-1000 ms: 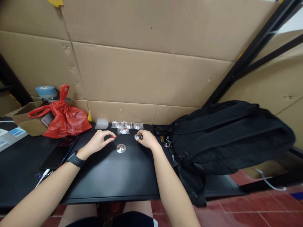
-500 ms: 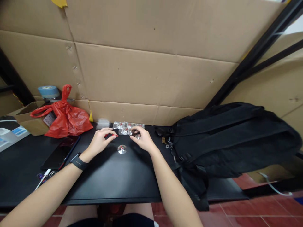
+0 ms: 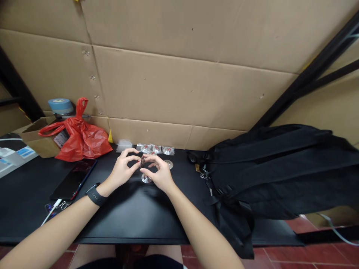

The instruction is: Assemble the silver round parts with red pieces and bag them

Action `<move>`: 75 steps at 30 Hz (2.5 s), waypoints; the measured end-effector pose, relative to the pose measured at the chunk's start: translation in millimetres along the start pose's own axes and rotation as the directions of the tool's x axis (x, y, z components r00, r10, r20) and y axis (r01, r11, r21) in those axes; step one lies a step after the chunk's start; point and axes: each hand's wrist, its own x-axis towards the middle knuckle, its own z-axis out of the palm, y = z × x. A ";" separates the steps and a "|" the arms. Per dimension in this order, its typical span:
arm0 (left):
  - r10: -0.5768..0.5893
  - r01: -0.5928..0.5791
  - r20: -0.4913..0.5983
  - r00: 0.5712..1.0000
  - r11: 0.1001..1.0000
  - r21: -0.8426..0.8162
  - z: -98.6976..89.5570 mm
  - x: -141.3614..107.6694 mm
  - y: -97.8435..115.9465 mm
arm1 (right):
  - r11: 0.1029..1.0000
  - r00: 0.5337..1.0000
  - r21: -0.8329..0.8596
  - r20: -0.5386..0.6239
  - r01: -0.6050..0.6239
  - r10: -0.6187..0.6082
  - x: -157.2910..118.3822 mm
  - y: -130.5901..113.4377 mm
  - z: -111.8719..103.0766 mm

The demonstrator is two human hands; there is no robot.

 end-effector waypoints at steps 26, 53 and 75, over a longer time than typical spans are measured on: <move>0.109 -0.093 0.143 0.984 0.989 -0.112 0.9 0.3 -8.2 | 0.920 0.986 -0.365 0.130 0.145 -0.104 4.7 -10.6 -11.2; -0.116 0.044 0.256 0.960 0.961 0.274 -7.7 5.8 -21.8 | 0.795 0.948 -0.596 0.303 0.110 0.096 6.7 22.3 -16.9; -0.158 0.152 0.220 0.963 0.987 0.041 5.6 -0.8 -8.7 | 0.856 0.888 0.239 0.162 -0.458 0.430 7.1 12.7 -11.5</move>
